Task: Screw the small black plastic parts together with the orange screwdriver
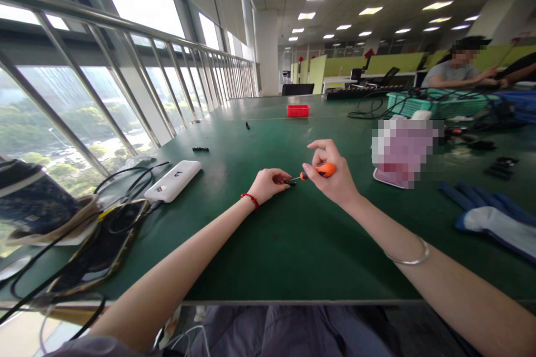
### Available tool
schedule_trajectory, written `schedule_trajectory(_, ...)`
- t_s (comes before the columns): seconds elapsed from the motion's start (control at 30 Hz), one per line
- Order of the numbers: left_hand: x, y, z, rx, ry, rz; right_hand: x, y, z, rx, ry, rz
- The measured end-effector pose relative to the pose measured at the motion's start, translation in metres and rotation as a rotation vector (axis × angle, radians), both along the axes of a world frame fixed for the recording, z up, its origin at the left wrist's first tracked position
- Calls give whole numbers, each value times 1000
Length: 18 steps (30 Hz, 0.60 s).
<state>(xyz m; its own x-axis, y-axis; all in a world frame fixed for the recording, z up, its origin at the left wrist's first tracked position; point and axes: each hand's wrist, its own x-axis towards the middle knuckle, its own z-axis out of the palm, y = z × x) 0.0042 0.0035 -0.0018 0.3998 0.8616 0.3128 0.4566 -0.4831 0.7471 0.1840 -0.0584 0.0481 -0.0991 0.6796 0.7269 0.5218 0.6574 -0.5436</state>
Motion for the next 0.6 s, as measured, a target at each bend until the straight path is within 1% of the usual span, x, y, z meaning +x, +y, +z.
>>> schedule_trajectory(0.07, -1, 0, 1, 5, 33, 7, -1, -2, 1, -67, -28, 15)
schedule_trajectory(0.13, -1, -1, 2, -8, 34, 9, -1, -4, 3, -96, -24, 49)
schedule_trajectory(0.2, -1, 0, 3, -25, 24, 2, -1, -4, 2, -70, -5, 54)
schedule_trajectory(0.37, -1, 0, 3, -39, 13, -9, 0, -1, 0, 35, -17, -3)
schedule_trajectory(0.43, -1, -1, 4, -34, 15, 1, 0, -2, 0, 5, -52, 3)
schedule_trajectory(0.53, 0, -1, 4, -17, 21, 10, -2, -4, 0, -67, -64, 61)
schedule_trajectory(0.6, 0, 0, 3, -5, 26, 6, -2, -5, 0, -53, -34, 79)
